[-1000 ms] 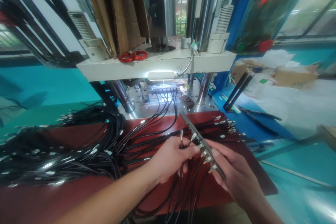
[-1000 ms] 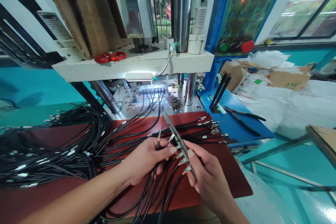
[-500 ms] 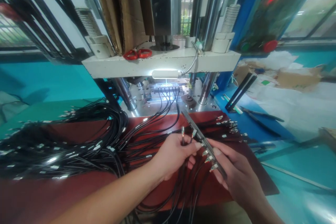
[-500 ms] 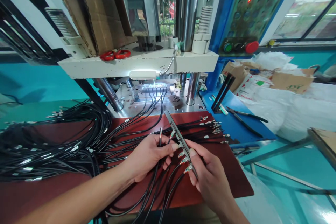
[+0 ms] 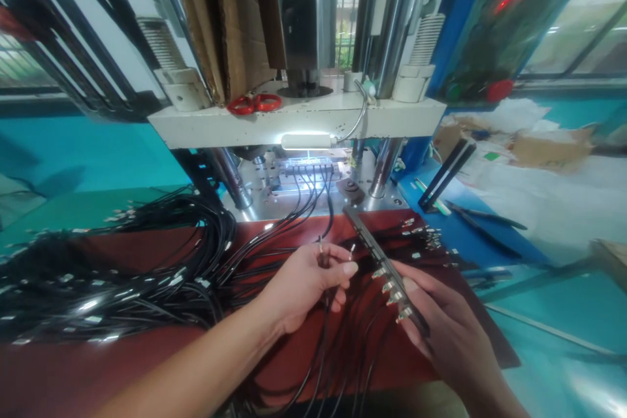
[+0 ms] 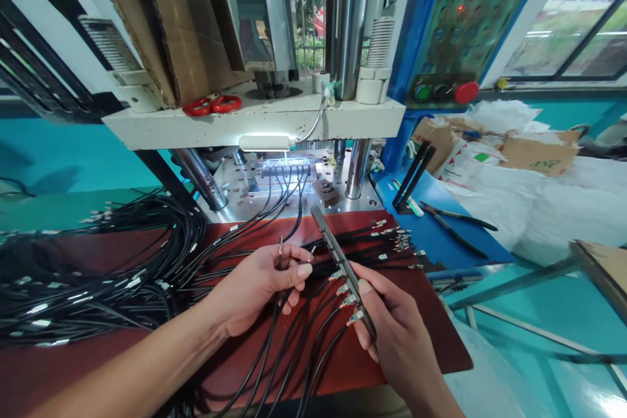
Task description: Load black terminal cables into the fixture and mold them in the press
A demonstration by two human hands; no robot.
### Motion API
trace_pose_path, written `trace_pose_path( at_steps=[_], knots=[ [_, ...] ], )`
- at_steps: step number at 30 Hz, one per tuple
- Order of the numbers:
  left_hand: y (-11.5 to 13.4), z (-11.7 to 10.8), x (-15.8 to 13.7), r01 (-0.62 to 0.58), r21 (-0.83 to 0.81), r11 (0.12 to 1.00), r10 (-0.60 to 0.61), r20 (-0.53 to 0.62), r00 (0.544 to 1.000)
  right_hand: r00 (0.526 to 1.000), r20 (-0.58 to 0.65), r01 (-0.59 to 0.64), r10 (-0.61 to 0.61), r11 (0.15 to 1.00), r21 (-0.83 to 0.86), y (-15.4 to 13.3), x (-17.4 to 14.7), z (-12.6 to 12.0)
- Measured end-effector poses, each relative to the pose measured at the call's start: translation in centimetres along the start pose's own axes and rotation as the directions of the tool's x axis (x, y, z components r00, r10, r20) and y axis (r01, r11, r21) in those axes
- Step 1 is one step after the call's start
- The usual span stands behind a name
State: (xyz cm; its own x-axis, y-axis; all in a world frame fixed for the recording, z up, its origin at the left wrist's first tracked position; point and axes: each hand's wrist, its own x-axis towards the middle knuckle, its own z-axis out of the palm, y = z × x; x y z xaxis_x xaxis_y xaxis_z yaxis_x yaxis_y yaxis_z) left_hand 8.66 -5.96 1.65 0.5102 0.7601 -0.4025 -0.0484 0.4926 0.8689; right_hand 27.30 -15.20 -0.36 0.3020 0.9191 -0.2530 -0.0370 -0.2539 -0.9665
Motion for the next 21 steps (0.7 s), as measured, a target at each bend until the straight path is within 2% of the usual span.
trace_pose_path(
  at_steps=[4, 14, 21],
  knots=[
    [-0.25, -0.21, 0.10, 0.035, 0.081, 0.996, -0.041, 0.077, 0.996, 1.000, -0.006, 0.018, -0.018, 1.000, -0.018, -0.03, -0.02, -0.01],
    [-0.13, 0.00, 0.09, 0.072, 0.085, 0.994, -0.081, 0.109, 0.991, 0.999, -0.022, -0.027, 0.027, 0.999, 0.026, -0.04, -0.38, 0.82],
    [-0.16, -0.12, 0.14, 0.068, 0.093, 0.993, -0.079, 0.120, 0.990, 1.000, -0.004, -0.008, 0.009, 0.999, 0.043, -0.14, -0.44, 0.84]
  ],
)
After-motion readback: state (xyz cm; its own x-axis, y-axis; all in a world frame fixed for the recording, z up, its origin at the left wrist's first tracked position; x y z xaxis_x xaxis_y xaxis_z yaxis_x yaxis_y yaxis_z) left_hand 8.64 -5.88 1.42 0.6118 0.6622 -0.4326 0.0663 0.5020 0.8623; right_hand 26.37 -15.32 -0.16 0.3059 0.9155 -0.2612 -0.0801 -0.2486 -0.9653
